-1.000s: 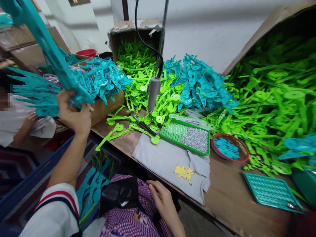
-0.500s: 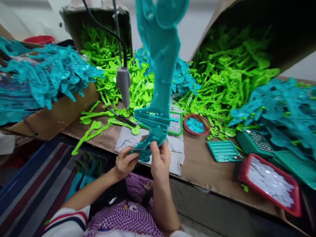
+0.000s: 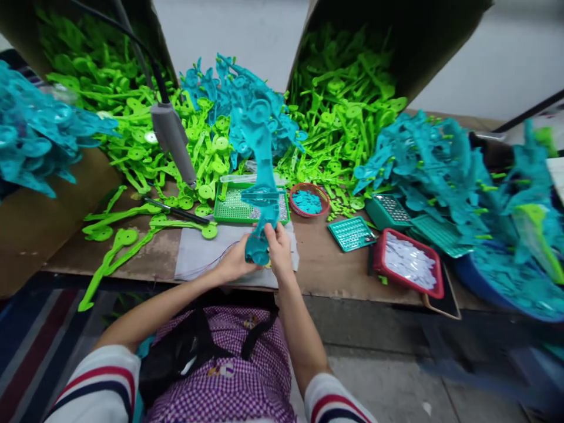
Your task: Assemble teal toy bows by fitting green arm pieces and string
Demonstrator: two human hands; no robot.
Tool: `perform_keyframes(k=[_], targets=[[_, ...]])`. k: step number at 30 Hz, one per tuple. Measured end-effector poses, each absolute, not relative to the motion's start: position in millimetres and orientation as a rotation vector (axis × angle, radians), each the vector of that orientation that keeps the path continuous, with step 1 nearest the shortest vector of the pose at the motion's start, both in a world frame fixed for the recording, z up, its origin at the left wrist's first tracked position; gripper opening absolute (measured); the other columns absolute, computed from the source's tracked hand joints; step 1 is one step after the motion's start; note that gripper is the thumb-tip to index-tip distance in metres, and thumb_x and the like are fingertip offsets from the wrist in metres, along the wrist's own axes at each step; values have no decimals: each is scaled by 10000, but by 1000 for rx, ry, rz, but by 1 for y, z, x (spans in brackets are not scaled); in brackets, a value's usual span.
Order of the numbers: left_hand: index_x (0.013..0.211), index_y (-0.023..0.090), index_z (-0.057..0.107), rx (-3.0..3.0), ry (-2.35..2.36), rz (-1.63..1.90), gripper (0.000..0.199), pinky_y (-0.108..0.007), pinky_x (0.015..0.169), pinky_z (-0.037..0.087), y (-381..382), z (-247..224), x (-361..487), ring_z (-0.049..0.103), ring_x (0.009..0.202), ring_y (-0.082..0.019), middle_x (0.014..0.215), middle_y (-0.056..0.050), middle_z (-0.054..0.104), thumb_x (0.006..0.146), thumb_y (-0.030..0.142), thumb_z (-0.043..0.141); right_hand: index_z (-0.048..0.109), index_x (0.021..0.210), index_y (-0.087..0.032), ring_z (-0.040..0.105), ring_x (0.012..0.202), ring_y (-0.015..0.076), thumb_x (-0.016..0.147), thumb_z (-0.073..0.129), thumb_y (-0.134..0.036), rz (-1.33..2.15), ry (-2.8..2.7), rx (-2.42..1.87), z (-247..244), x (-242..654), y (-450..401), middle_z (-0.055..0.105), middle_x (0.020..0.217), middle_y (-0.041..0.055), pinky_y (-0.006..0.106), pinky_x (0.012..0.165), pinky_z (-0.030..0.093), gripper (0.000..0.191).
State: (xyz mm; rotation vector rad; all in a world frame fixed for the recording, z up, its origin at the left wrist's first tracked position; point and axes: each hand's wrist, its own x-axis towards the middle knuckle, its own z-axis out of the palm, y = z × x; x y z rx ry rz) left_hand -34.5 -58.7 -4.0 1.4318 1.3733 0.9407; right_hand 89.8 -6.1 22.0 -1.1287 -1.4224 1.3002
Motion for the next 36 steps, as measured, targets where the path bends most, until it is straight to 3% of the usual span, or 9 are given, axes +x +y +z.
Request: perform_keyframes(k=[5, 11, 18, 21, 29, 36], targets=[[1100, 189, 508, 1411, 1541, 1010, 545, -346, 800, 517, -29, -18, -46, 640, 868, -221, 953, -31, 675, 636, 345, 749, 593, 1230, -195, 668, 1028, 217, 920, 351, -609, 1114, -1509, -1239, 9, 142, 10, 707, 1156, 112, 360, 844, 545, 571], [948, 201, 495, 1286, 1687, 1121, 488, -343, 755, 505, -26, -23, -46, 631, 788, -206, 833, 1, 642, 573, 357, 766, 699, 1035, -179, 687, 951, 236, 894, 477, -521, 739, -1642, -1513, -5, 211, -6, 744, 1060, 124, 367, 825, 536, 431], [923, 215, 488, 1297, 1715, 1066, 477, -346, 713, 514, -27, -20, -43, 629, 734, -206, 798, 12, 636, 569, 392, 753, 715, 976, -173, 671, 960, 277, 931, 414, -445, 274, -1653, -1724, 7, 273, 26, 736, 1028, 150, 427, 863, 516, 408], [923, 215, 498, 1340, 1719, 1068, 473, -352, 727, 520, -27, -21, -43, 638, 766, -216, 823, 2, 640, 570, 395, 756, 701, 1042, -149, 661, 994, 304, 949, 384, -404, 101, -1685, -1870, -4, 305, 28, 722, 1075, 185, 462, 894, 498, 418], [912, 221, 501, 1375, 1754, 1062, 485, -362, 732, 525, -26, -24, -43, 641, 767, -224, 817, 6, 630, 563, 429, 766, 599, 1277, -134, 516, 1288, 342, 957, 408, -345, 98, -1942, -1929, -43, 265, 38, 566, 1393, 202, 535, 1027, 428, 428], [960, 215, 516, 1403, 1731, 1039, 504, -369, 753, 523, -27, -22, -43, 648, 814, -237, 884, -20, 655, 575, 430, 760, 658, 1103, -180, 556, 1251, 279, 963, 418, -334, 202, -2038, -1752, -38, 255, 20, 635, 1291, 163, 478, 1066, 435, 318]])
